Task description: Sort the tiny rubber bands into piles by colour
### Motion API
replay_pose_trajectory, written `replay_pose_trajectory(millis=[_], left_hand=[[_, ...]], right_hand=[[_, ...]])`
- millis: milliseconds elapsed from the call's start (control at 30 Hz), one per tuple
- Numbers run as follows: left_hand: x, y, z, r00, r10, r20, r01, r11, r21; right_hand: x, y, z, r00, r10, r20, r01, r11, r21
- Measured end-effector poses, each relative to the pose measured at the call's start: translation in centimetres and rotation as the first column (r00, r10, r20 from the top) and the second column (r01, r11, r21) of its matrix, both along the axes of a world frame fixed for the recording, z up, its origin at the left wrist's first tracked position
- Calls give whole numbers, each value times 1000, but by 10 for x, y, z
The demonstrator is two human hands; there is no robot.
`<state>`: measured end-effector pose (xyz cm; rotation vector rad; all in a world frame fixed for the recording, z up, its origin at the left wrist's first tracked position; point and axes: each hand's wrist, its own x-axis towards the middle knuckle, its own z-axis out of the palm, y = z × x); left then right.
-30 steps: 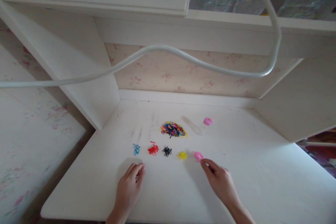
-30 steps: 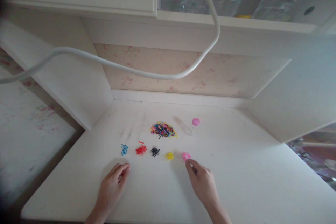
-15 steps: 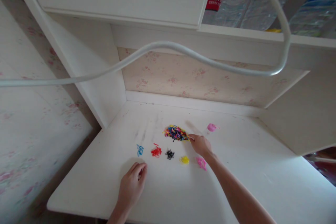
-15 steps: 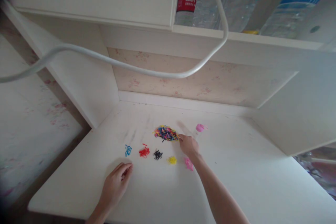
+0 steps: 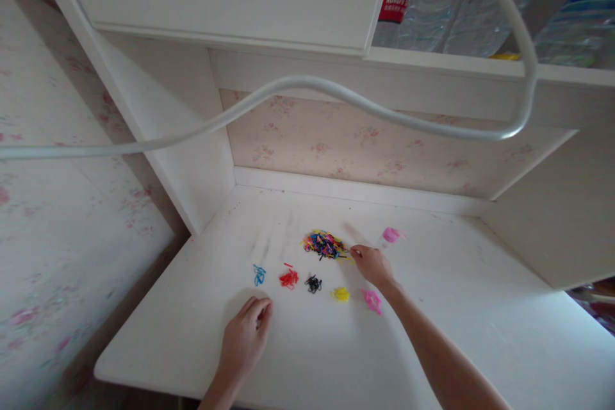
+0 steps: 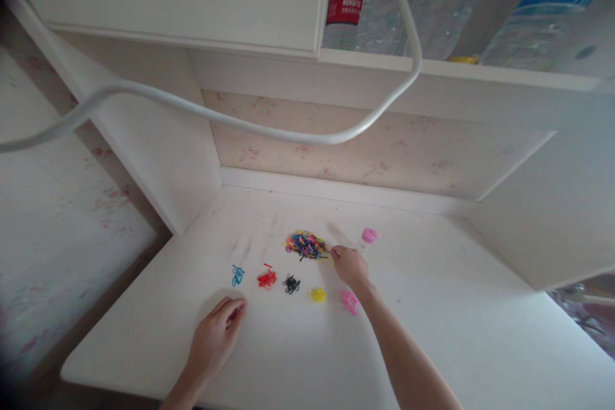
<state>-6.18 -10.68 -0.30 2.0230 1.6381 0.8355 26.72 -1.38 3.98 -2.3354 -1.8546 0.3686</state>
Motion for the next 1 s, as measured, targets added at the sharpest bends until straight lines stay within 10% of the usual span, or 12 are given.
replay_pose_trajectory(millis=[1000], left_hand=[[2,-2,3,1000,7,-26,-6,999,32]], right_hand=[[4,-10,-14,942,-56,-332,126,973,194]])
